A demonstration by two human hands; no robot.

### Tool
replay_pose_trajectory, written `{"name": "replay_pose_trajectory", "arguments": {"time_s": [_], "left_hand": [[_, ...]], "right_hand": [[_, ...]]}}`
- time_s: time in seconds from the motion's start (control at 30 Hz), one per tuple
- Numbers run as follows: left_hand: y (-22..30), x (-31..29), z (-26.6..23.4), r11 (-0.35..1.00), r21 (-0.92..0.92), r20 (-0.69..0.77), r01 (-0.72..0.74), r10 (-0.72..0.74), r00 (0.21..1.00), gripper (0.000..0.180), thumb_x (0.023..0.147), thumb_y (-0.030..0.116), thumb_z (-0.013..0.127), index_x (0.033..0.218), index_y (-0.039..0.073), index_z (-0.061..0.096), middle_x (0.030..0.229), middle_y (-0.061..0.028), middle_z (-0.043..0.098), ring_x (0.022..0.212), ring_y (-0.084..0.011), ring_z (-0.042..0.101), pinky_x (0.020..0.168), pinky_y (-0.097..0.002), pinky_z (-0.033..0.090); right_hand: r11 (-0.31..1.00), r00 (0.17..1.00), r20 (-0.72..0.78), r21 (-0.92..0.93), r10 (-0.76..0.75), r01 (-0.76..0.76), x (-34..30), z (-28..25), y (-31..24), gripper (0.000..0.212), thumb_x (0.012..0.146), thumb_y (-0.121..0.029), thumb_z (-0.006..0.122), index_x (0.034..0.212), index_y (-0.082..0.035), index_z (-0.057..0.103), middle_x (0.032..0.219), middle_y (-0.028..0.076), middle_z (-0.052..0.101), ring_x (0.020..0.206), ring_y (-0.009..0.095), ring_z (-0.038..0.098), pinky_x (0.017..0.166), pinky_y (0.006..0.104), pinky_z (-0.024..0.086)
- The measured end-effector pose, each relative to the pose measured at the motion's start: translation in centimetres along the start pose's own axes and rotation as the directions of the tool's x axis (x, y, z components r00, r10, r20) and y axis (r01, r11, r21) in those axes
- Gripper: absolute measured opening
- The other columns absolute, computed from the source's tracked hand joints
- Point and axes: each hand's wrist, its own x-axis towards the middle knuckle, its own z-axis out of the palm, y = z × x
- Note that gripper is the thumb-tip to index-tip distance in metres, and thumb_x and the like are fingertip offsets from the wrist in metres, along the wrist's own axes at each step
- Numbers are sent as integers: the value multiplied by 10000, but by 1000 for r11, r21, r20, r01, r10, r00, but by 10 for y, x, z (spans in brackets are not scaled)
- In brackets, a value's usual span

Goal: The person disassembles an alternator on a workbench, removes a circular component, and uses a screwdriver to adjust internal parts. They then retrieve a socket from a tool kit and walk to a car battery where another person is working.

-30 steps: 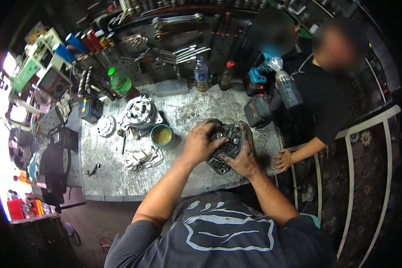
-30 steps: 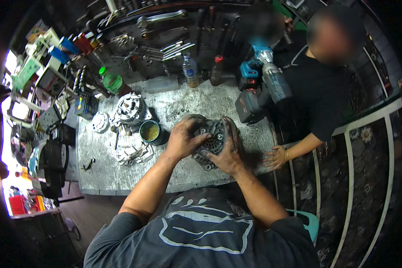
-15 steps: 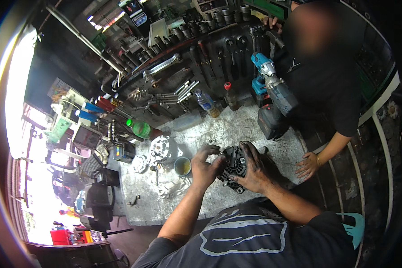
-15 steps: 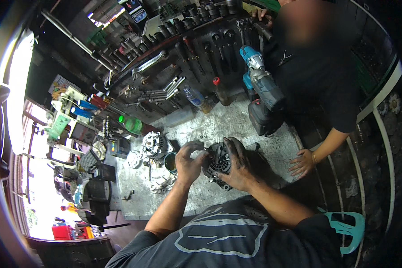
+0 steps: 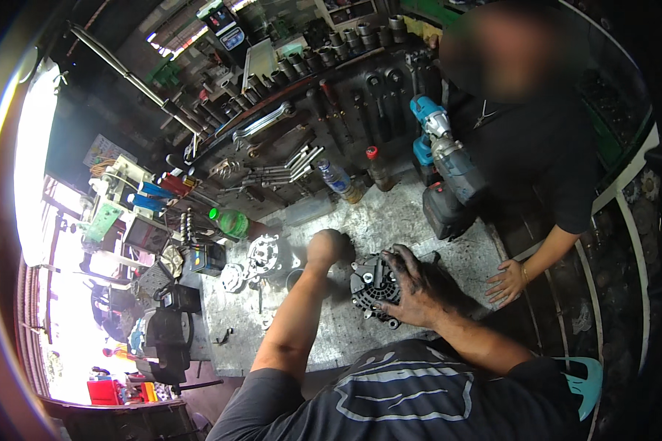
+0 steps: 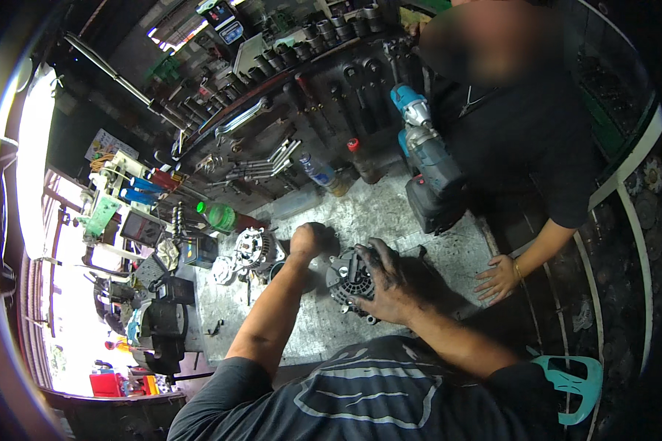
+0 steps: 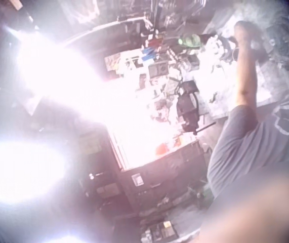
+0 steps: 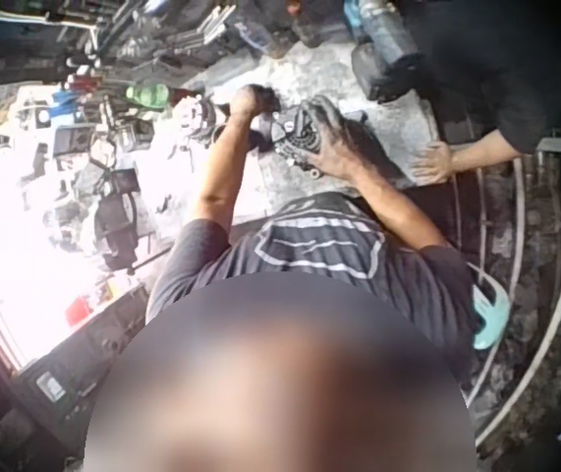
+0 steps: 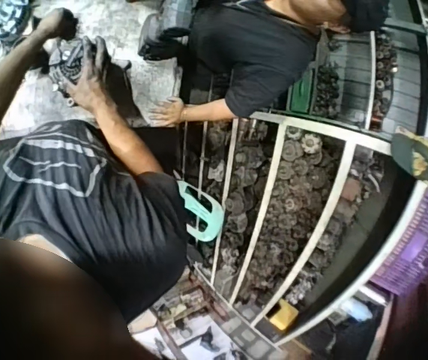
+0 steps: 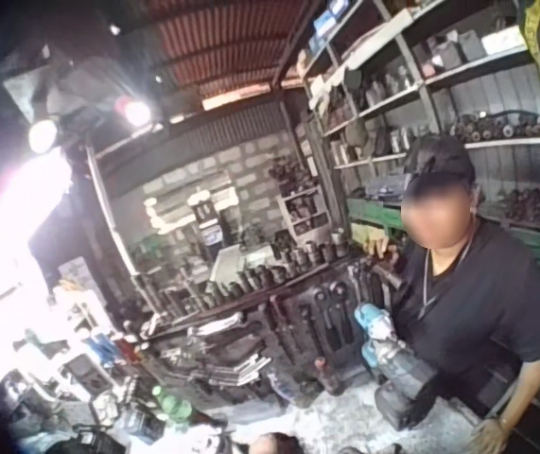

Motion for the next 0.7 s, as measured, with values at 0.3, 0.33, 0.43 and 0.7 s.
{"name": "replay_pose_trajectory", "arguments": {"time_s": [0.3, 0.33, 0.43, 0.7], "left_hand": [[62, -183, -85, 776, -491, -78, -395, 413, 907, 1135, 772, 404, 997, 1647, -28, 417, 1665, -307, 469, 1521, -424, 511, 1256, -492, 440], [75, -206, -80, 839, -365, -65, -403, 409, 910, 1218, 729, 457, 1006, 1660, -24, 386, 1679, -336, 417, 1527, -461, 487, 1262, -508, 430], [103, -225, -75, 888, -113, -176, -446, 424, 889, 1383, 625, 642, 992, 1671, -8, 363, 1693, -386, 331, 1553, -562, 386, 1280, -551, 399], [124, -224, -72, 940, -53, -139, -338, 328, 935, 1265, 645, 540, 971, 1660, 36, 407, 1646, -350, 419, 1485, -545, 472, 1235, -540, 456]], "right_hand": [[920, 999, 42, 391, 2, -19, -13, 8, 33, 1553, 676, -479, 1028, 1734, 56, 24, 1659, 303, 442, 1552, 447, 442, 1300, 496, 356], [959, 1000, -7, 285, -8, 10, -16, 10, 33, 1516, 677, -476, 1025, 1736, 42, 71, 1587, 305, 523, 1486, 448, 518, 1266, 495, 405], [993, 994, 59, 73, 91, -95, -27, 5, 42, 1457, 719, -440, 1007, 1748, 4, 77, 1655, 319, 446, 1536, 445, 468, 1278, 501, 399], [986, 997, 51, 152, 62, -69, -40, 35, 67, 1301, 776, -382, 969, 1734, -27, 164, 1724, 297, 328, 1604, 476, 337, 1335, 541, 294]]}}
